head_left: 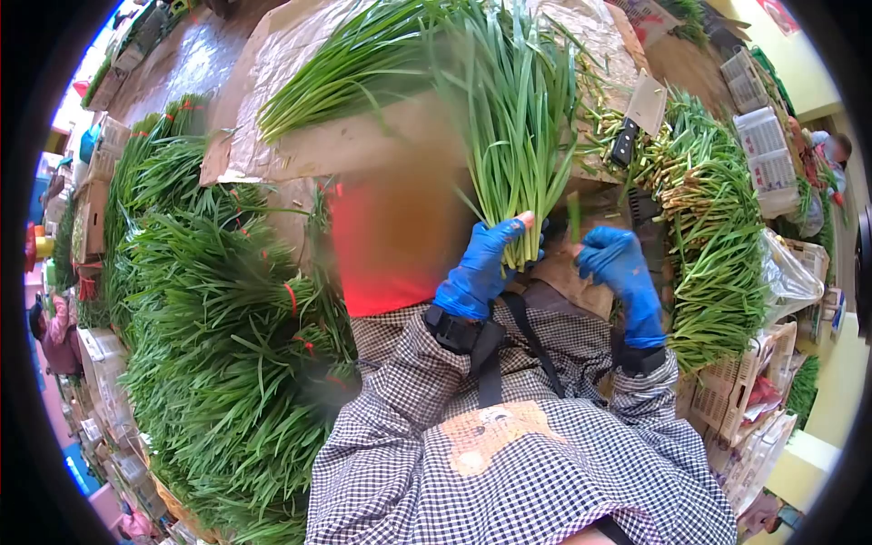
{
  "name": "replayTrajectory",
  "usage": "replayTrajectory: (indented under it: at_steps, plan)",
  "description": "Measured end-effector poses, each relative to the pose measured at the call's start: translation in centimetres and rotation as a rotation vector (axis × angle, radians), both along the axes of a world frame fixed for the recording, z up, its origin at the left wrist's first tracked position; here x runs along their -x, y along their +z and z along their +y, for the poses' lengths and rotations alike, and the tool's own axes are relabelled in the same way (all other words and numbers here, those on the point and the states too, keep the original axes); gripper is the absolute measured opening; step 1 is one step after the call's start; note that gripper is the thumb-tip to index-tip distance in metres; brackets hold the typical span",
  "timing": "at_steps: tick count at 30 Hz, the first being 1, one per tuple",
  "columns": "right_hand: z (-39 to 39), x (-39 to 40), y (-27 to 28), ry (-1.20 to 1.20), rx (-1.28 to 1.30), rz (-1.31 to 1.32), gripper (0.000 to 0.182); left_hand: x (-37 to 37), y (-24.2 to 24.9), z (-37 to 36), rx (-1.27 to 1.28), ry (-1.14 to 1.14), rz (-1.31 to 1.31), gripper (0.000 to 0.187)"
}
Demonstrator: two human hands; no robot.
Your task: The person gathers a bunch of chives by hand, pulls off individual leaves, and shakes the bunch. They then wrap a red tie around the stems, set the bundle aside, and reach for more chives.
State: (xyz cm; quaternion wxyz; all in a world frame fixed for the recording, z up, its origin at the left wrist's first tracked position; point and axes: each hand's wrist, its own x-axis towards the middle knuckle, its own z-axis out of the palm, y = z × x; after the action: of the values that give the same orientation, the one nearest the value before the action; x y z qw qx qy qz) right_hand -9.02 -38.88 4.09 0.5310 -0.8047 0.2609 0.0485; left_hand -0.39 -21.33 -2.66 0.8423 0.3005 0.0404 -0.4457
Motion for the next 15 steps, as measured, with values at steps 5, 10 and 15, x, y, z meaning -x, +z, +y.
replayTrajectory:
  at_steps: [5, 10, 15]
  plan:
    - [3.2, -1.9, 1.7, 0.096, 0.165, -0.246, 0.061, 1.6, -1.0, -2.4, -0.198, 0.194, -0.217, 0.034]
    - [3.6, -2.7, -0.7, 0.06, 0.166, -0.268, 0.033, 0.5, 0.9, 0.1, 0.252, 0.086, 0.295, 0.048]
    - [3.6, -1.7, -3.6, -0.139, 0.048, -0.347, 0.024, 0.5, 1.1, 0.9, 0.487, 0.077, 0.491, 0.052]
